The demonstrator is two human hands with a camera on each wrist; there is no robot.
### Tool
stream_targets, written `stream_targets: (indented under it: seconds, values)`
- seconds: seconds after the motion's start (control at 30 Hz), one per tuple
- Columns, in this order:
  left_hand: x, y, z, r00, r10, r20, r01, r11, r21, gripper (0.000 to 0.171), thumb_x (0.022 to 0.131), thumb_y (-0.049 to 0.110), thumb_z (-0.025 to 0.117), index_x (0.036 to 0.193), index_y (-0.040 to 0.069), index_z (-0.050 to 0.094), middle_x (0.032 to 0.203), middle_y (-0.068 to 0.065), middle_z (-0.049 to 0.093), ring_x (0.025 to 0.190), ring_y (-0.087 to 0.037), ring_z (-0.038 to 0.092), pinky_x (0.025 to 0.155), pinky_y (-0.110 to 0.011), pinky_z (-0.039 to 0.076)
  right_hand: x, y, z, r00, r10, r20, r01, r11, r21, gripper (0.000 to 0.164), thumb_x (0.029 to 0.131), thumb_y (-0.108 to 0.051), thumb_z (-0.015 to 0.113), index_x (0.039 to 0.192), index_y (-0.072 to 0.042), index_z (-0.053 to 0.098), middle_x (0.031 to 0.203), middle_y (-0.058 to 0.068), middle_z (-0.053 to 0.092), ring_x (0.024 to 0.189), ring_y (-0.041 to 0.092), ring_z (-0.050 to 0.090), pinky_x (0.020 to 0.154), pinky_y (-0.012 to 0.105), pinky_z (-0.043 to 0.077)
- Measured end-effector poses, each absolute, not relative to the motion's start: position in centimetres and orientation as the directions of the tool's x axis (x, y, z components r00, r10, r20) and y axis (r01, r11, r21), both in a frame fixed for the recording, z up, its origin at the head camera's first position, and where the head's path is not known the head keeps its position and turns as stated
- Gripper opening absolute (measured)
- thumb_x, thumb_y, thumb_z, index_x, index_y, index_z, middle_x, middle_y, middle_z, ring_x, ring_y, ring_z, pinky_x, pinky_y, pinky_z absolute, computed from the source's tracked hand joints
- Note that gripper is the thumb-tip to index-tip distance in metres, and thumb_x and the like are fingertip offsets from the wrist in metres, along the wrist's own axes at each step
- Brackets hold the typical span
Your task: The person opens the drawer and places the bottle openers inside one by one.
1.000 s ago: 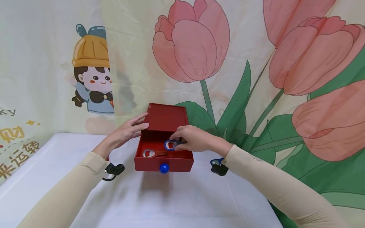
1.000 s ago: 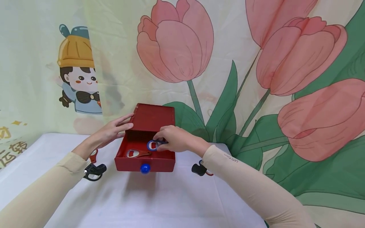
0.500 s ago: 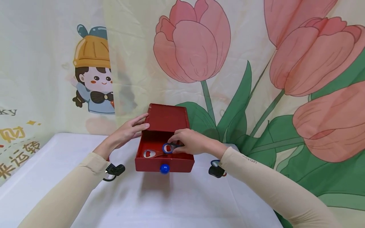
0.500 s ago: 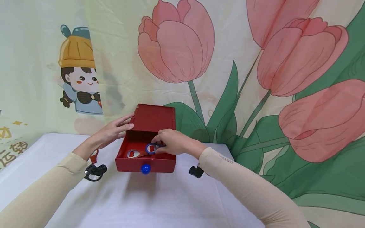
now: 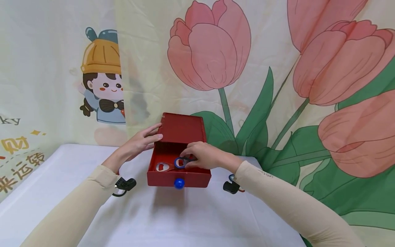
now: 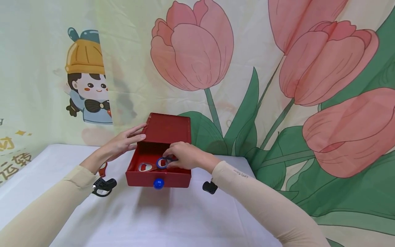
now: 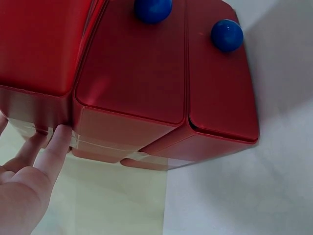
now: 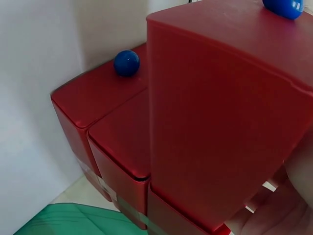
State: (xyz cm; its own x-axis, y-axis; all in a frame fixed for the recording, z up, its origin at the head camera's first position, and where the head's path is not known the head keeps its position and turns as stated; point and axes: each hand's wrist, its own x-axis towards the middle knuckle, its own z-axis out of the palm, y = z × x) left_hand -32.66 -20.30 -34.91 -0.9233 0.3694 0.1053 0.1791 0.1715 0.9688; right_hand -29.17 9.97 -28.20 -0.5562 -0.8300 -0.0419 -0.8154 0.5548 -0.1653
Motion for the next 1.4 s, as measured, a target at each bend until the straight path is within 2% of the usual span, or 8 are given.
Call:
stream_targets:
  seconds: [0.43,0.73,0.97,1.07,1.27,1.4]
  values:
    - [-32.6,-20.2,-34.6,-0.922,0.370,0.112,0.188,0.176,0.966,0.080,0.107,0.042,0.061,0.172,0.026,0.018,0.177,-0.015,0.016,0.159,-0.044,0.025,0.123,-0.063,0.032,-29.2,9.4,-28.9,-0.577,-0.815,-0.048,-0.799,0.576,-0.170,0.044,0.097,-0.025,0.080,0.137,-0.010,0.072,0.126,0.006,0.072,0.117,0.017,0.065,0.096,0.029,0.059]
    - [-32.7,-20.2,-34.6,-0.921,0.374,0.111,0.189,0.177,0.966,0.081,0.106,0.042,0.061,0.172,0.026,0.018,0.177,-0.015,0.016,0.159,-0.044,0.026,0.122,-0.063,0.034,-29.3,10.0,-28.8,-0.546,-0.838,0.004,-0.826,0.538,-0.169,0.041,0.097,-0.024,0.080,0.135,-0.009,0.073,0.125,0.007,0.072,0.116,0.019,0.066,0.096,0.029,0.058]
    - [-32.7,-20.3,-34.7,-0.924,0.369,0.104,0.182,0.184,0.966,0.082,0.106,0.044,0.061,0.172,0.028,0.017,0.177,-0.014,0.015,0.160,-0.043,0.023,0.123,-0.063,0.033,-29.1,11.5,-27.6,-0.540,-0.838,0.076,-0.828,0.514,-0.223,0.040,0.097,-0.020,0.080,0.135,-0.009,0.072,0.118,0.006,0.070,0.105,0.020,0.065,0.087,0.031,0.062]
    - [-32.7,-20.3,-34.7,-0.925,0.366,0.102,0.179,0.185,0.966,0.082,0.106,0.044,0.062,0.172,0.028,0.017,0.177,-0.014,0.015,0.160,-0.043,0.023,0.123,-0.063,0.033,-28.9,12.6,-26.9,-0.543,-0.832,0.109,-0.826,0.508,-0.244,0.039,0.098,-0.018,0.079,0.135,-0.008,0.072,0.119,0.007,0.069,0.103,0.020,0.066,0.087,0.032,0.062]
    - [-32.7,-20.4,-34.8,-0.926,0.364,0.106,0.181,0.181,0.967,0.081,0.106,0.043,0.062,0.172,0.028,0.017,0.177,-0.014,0.016,0.159,-0.043,0.025,0.123,-0.063,0.033,-28.4,15.3,-25.7,-0.586,-0.793,0.166,-0.799,0.531,-0.283,0.040,0.097,-0.017,0.080,0.136,-0.010,0.072,0.123,0.006,0.070,0.109,0.020,0.065,0.088,0.029,0.060]
    - [-32.7,-20.3,-34.8,-0.921,0.375,0.107,0.181,0.170,0.969,0.081,0.107,0.041,0.061,0.172,0.026,0.017,0.177,-0.014,0.014,0.159,-0.042,0.024,0.123,-0.063,0.032,-28.2,17.5,-25.8,-0.621,-0.759,0.195,-0.774,0.553,-0.308,0.041,0.097,-0.018,0.080,0.137,-0.012,0.072,0.122,0.001,0.070,0.112,0.017,0.065,0.090,0.032,0.062]
